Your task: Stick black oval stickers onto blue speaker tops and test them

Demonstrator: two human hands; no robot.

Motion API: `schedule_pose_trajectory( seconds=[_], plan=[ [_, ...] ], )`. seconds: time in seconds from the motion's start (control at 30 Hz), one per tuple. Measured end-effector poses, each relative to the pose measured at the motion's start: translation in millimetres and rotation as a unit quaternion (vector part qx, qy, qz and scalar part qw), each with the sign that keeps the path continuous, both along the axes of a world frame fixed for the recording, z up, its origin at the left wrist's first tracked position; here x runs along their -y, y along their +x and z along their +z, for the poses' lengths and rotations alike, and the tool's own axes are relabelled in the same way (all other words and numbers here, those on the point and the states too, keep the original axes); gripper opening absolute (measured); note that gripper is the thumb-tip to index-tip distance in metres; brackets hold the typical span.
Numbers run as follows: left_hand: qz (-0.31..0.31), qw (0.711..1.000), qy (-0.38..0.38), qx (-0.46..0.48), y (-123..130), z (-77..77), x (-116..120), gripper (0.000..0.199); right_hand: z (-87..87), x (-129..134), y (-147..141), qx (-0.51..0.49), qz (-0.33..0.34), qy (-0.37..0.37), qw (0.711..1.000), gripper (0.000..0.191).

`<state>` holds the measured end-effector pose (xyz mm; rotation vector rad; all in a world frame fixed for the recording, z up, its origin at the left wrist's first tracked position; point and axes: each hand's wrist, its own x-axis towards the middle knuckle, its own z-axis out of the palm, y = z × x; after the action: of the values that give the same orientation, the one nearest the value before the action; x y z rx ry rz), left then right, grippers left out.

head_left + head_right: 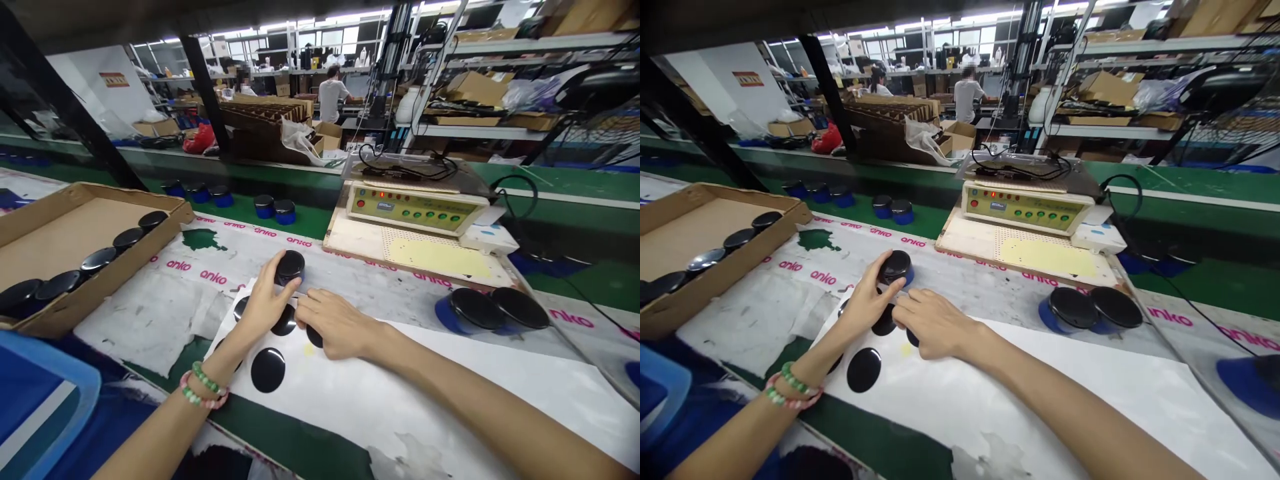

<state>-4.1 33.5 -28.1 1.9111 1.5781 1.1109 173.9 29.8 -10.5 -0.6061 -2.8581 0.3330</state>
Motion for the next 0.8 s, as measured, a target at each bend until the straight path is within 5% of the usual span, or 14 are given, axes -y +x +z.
schedule_pose_trajectory(
  seconds=[0.3,0.43,0.5,0.6,0.8],
  plan=[
    [0.010,1.000,0.012,0.002,1,1.0,-2,0.059,38.4,31,38,0.025,0.014,0.070,0.997,0.017],
    [0.025,1.000,0.000,0.013,14,26.8,28,0.069,55.4,77,79,-0.106,-0.134,0.045,0.984,0.018],
    [-0.018,0.999,-0.030,0.009,29,35.6,57,0.070,58.3,102,93,-0.255,-0.277,-0.028,0.926,0.007],
    [-0.129,0.987,-0.091,0.022,56,28.3,99,0.066,50.3,128,97,-0.405,-0.440,-0.129,0.791,0.012],
    [-0.202,0.959,-0.197,0.041,84,-7.1,122,0.066,5.0,131,67,-0.536,-0.521,-0.325,0.580,0.030]
  ],
)
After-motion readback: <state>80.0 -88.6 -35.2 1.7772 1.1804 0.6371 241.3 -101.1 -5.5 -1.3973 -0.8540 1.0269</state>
